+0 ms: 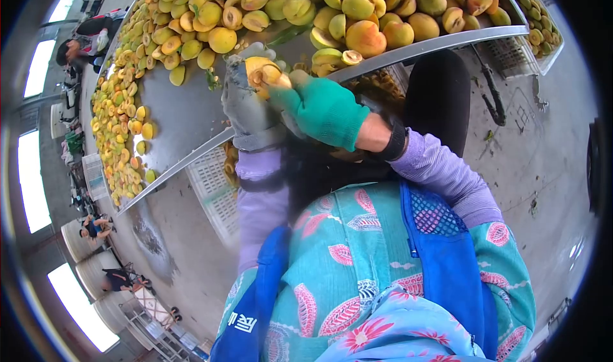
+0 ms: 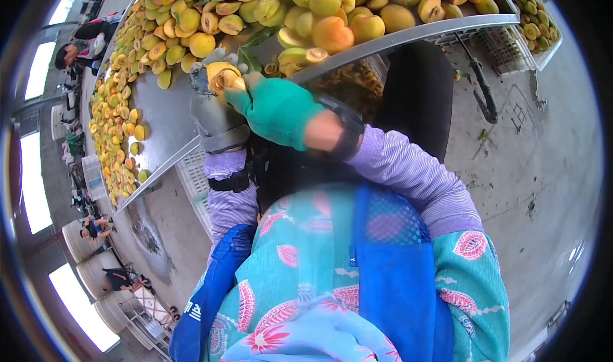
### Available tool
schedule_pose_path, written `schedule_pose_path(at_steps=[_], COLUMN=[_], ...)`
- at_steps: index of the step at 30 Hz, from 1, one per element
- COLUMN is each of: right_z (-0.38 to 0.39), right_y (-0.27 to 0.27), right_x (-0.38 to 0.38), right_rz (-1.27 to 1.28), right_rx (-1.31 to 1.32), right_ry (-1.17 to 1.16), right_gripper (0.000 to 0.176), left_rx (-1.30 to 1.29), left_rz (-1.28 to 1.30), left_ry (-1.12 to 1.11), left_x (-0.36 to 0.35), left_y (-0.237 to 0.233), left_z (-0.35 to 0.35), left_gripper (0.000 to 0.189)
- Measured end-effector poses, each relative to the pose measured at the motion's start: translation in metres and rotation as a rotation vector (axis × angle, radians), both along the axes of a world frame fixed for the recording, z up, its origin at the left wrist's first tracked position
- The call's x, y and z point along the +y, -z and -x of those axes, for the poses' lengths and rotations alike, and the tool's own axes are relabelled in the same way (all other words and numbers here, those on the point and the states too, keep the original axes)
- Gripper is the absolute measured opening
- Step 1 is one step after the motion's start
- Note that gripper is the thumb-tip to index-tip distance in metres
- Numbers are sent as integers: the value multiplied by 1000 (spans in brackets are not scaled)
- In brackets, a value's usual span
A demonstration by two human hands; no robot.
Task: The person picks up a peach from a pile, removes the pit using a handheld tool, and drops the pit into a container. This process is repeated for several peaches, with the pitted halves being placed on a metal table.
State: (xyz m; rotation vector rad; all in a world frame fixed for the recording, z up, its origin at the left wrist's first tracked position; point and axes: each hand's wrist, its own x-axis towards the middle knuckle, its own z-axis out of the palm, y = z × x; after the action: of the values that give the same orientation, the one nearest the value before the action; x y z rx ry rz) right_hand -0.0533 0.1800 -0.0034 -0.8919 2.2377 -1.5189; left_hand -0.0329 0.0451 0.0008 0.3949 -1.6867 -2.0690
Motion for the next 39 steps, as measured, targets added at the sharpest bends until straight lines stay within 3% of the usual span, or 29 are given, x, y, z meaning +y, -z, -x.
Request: schedule_pose_path(at_steps=[3, 6, 12, 13, 15, 18, 21, 22, 23, 24, 25, 27, 28, 30, 32, 33, 34, 35, 38, 39], right_z=[0, -1, -8, -9, -12, -19, -10, -12, -14, -16, -15, -13, -12, -13, -19, -15, -10, -6, -20, -20], right_y=[-16, -7, 13, 17, -4, -17, 1, 3, -5, -21, -41, -22, -11, -11, -22, -26, -15, 2, 42, 46], right_x=[-1, -8, -13, -11, -8, -9, 1, -1, -3, -2, 10, 10, 8, 4, 10, 22, 31, 31, 14, 12], right_rz=[-24, 51, 273, 293, 330, 550, 914, 846, 776, 707, 475, 784, 934, 1083, 1205, 1287, 1282, 1261, 1012, 897], right_rx=[-232, -297, -460, -639, -1002, -1215, -1619, -1571, -1521, -1467, -1257, -1571, -1731, -1808, -1875, -1960, -1876, -1912, -2057, -2089], right_ry=[41, 5, 39, 29, 6, 26, -462, -380, -302, -228, -139, -432, -583, -832, -1009, -1150, -1198, -1033, -666, -563], right_gripper=[49, 48, 45, 44, 41, 39, 45, 44, 43, 42, 39, 38, 37, 40, 42, 43, 45, 44, 41, 40], left_rx=[63, 97, -46, -45, -82, -202, -237, -225, -191, -169, -145, -135, -176, -249, -123, -181, -252, -428, -885, -792], left_rz=[-70, 1, 137, 148, 307, 472, 588, 626, 688, 562, 438, 139, -50, -410, -364, -225, -90, 164, 1438, 1491], left_ry=[-47, -86, -3, -18, 75, 273, 555, 661, 621, 568, 518, 552, 404, 91, 109, 21, -68, -258, -267, -216], left_x=[8, 7, 5, 9, 5, -7, -25, -28, -23, -18, -14, -4, 5, 20, -47, -78, -110, -130, -165, -170], left_y=[-4, -2, 1, 0, -6, -24, -31, -33, -33, -30, -24, -31, -35, -41, -1, 0, 0, -12, -25, -20], left_z=[2, 0, 8, 11, 14, 21, 28, 31, 30, 28, 26, 15, 8, -5, -52, -73, -94, -100, -81, -56], left_gripper=[36, 32, 31, 30, 32, 32, 34, 35, 37, 36, 34, 32, 31, 30, 28, 27, 26, 26, 30, 35])
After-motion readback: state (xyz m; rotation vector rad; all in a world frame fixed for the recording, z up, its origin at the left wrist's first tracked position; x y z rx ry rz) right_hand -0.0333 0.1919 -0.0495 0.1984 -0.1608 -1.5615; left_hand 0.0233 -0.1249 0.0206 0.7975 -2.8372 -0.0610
